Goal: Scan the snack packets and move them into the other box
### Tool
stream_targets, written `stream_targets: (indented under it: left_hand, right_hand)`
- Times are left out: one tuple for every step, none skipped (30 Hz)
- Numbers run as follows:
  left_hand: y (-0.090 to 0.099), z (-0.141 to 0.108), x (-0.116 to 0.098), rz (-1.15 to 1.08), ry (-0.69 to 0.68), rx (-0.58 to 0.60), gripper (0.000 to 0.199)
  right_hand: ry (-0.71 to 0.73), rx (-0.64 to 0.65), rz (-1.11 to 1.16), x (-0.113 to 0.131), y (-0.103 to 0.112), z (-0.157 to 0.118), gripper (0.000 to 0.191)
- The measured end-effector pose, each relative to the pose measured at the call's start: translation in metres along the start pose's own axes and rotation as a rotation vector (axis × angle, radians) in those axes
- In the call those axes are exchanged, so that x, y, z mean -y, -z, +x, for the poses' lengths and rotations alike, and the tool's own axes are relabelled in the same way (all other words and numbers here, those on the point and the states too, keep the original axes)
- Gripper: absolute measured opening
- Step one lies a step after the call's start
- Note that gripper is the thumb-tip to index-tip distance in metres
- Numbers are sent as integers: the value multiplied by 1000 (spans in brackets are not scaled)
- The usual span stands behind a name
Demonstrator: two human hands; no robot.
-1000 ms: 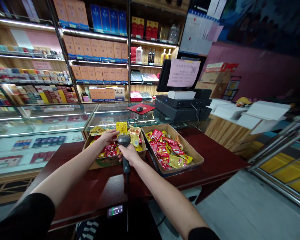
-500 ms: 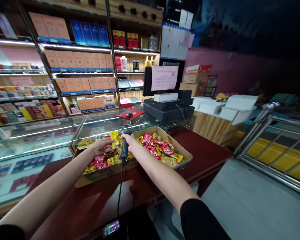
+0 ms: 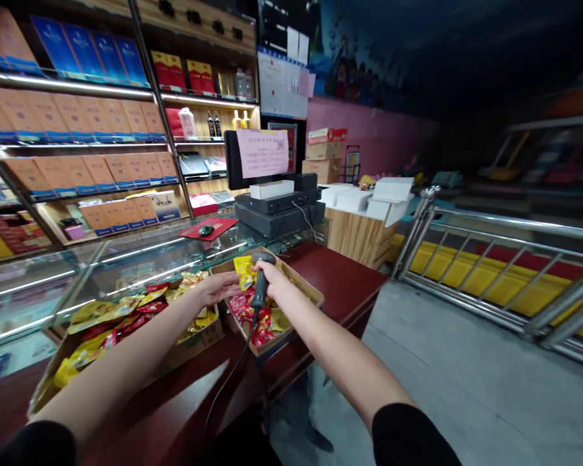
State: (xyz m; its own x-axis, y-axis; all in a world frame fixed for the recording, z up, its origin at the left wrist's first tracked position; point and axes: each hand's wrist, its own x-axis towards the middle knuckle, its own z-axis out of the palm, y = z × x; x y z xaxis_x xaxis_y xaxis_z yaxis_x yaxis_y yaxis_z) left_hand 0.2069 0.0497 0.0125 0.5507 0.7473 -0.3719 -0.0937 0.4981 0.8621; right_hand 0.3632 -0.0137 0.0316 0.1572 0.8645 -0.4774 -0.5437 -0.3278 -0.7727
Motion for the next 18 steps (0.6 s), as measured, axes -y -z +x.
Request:
stream_targets:
  left_hand:
    - [-7,4,4,8,15,14,20]
    - [-13,7,8,19,29,25,21]
    - [-17,8,11,32,41,35,22]
    - [-19,9,13,41,42,41,24]
    - [-19,8,13,49,37,43,26]
    - [-17,7,13,57,29,34,28]
    - [-13,4,11,63,18,21,29]
    - [-7,1,8,67,5,6,28]
    - [2,-3,5,63,-8,-10,27]
    - [11,-8,1,50,-21,-27,25]
    - [22,-13,-2,29,-31,-49,23]
    - [35,-20,-5,0,-35,-72,21]
    - [47,-27,-7,-37,-35,-96,19]
    - [60,-34,-8,-78,-32,-123,18]
    - [73,-43,-9,-125,-29,-151,16]
    - [85,-51,-8,-172,-27,-181,15]
    - [97,-59,-7,-218,-31,-213,13]
    - [107,-66,-6,-259,-39,-248,12]
  right_hand:
    - [15,-41,9,2,8,-1,5]
    - [37,-84,19,4,15,-3,5]
    - [64,-123,26,5,20,-3,5]
    - [92,-151,31,7,23,-4,5]
    - [116,-168,34,8,25,-4,5]
    - [133,-172,37,8,24,-3,5]
    - [143,-169,40,8,22,-3,5]
    - [149,-159,45,7,18,-2,4]
    - [151,-142,50,5,12,-2,4]
    - [150,-121,55,2,5,-1,4]
    - [145,-95,58,-2,-3,-1,4]
    - [136,-65,60,-7,-13,0,5]
    - [123,-30,60,-13,-24,1,5]
    - [105,8,57,-21,-35,2,6]
    - [83,47,52,-29,-48,3,6]
    - [58,87,46,-37,-61,5,7]
    - [30,128,39,-46,-74,7,7]
    - [0,167,31,-55,-88,9,8]
